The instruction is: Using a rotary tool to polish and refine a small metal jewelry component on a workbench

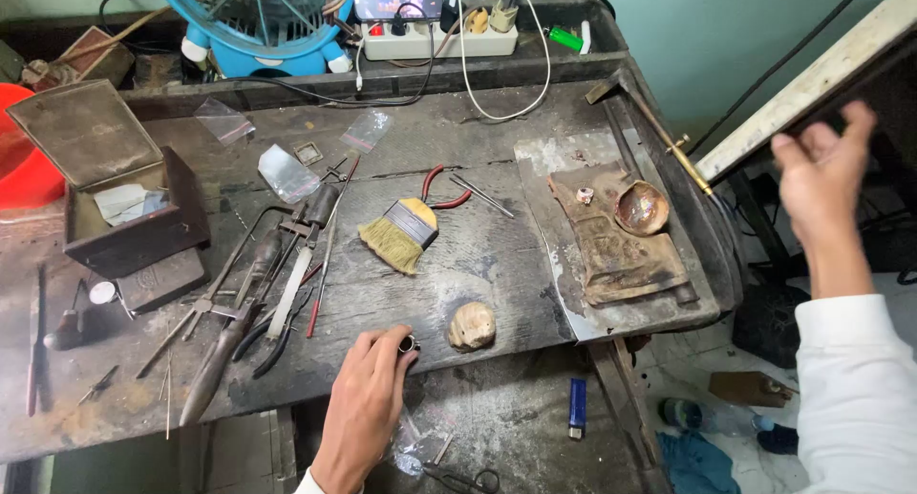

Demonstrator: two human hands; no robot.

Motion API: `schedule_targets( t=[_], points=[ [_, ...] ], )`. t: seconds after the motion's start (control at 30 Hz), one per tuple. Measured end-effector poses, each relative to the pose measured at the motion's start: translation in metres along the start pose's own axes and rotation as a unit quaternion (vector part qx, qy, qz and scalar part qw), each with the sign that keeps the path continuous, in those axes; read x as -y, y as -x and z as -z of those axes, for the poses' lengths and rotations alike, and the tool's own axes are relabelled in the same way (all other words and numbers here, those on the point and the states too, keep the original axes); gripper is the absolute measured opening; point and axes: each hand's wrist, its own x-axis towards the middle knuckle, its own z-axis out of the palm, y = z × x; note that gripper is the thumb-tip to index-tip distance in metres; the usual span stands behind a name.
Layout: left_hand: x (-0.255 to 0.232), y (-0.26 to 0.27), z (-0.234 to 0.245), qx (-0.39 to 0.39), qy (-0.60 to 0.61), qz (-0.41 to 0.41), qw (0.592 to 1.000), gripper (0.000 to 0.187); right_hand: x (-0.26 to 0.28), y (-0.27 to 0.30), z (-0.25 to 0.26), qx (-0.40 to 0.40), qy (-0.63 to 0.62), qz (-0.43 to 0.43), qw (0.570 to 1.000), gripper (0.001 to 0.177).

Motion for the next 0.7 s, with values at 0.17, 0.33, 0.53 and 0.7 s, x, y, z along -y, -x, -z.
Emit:
schedule_targets(
  t=[0.17,0.33,0.53,0.7],
  points=[
    [-0.002,-0.003,0.002,-0.001,0.002,0.007,1.0,0.029,-0.066,0.006,0.003,0.006,0.046,0.099,0.994,0.012],
    [0.0,-0.002,0.005,-0.007,0.032,0.015,0.999,0.037,-0.117,0.043,0.015,-0.047,0.11,0.123,0.985,0.003],
    [0.002,0.0,0.003,-0.022,0.05,0.026,0.998,0.041,-0.338,0.13,0.05,-0.045,0.409,0.033,0.911,0.045],
    [0.004,0.0,0.005,-0.02,0.071,0.033,0.997,0.041,-0.317,0.257,0.039,0.047,0.353,-0.115,0.927,0.021]
  ],
)
